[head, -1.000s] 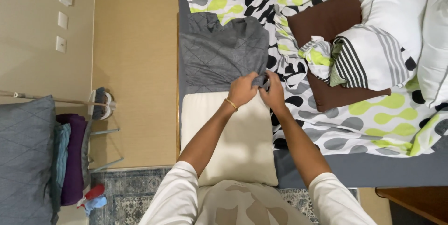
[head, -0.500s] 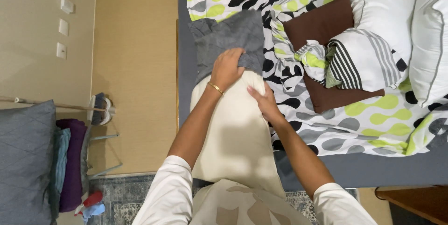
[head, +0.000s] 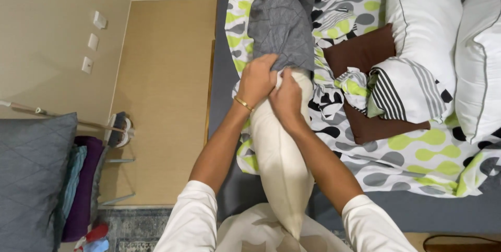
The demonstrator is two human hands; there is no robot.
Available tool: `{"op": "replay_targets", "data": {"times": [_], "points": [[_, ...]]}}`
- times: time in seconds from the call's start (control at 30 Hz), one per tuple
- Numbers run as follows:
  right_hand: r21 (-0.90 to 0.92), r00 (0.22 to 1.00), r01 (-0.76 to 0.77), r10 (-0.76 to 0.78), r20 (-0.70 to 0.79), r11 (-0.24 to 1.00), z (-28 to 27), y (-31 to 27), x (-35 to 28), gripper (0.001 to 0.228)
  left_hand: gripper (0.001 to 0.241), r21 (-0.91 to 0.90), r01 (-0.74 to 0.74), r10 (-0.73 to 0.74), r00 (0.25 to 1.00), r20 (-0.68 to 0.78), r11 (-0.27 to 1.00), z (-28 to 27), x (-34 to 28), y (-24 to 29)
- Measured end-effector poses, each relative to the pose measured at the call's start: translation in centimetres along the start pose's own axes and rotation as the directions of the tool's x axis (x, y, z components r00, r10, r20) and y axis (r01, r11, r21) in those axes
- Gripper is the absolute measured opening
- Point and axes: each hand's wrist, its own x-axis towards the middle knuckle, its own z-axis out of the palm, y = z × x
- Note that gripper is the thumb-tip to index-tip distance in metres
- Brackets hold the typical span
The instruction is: The person inserts a white pillow into a gray quilted pillowcase on a bed. They repeatedly adjust the fabric, pull the corners, and smooth the surface to fit the case properly around the pillow.
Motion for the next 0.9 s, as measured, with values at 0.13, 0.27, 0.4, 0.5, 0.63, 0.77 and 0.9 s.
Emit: {"op": "replay_targets", "data": {"times": [0.13,0.27,0.4,0.5,0.63,0.77,0.9], "points": [[-0.071,0.995,0.007,0.0,0.095,0.997,2.7,1.2,0.0,0.03,0.041,0.038,0.046,-0.046,0.999,-0.003,0.998,2.2,0.2,-2.0],[0.111,0.961,0.239,-0.251,0.113,0.965,2.7,3.7,-0.8,0.034,0.041,0.133,0.184,-0.194,0.978,0.069,0.974,3.2,-1.5,-5.4],[-0.143,0.935,0.34,-0.35,-0.051,0.929,4.9,9.4,-1.2,0.033,0.04,0.096,0.285,-0.29,0.956,0.042,0.954,2.3,-3.9,-8.6],[-0.201,0.966,0.252,-0.257,0.0,0.947,8.3,11.9,-0.2,0.075,0.039,0.065,0.24,-0.245,0.965,0.097,0.969,2.6,-5.2,-9.5],[-0.362,0.934,0.261,-0.329,-0.141,0.895,12.3,16.0,1.9,0.039,0.038,-0.027,0.246,-0.245,0.969,0.026,0.969,2.4,-6.9,-11.4],[-0.469,0.984,0.072,-0.14,-0.111,0.88,14.9,21.8,2.8,0.031,0.031,-0.303,0.207,-0.248,0.963,-0.104,0.93,2.8,-8.8,-13.6],[-0.214,0.997,-0.08,0.083,0.006,0.974,17.8,30.4,3.5,0.026,0.038,-0.33,0.201,-0.297,0.916,-0.271,0.922,4.6,-11.1,-16.7]]}}
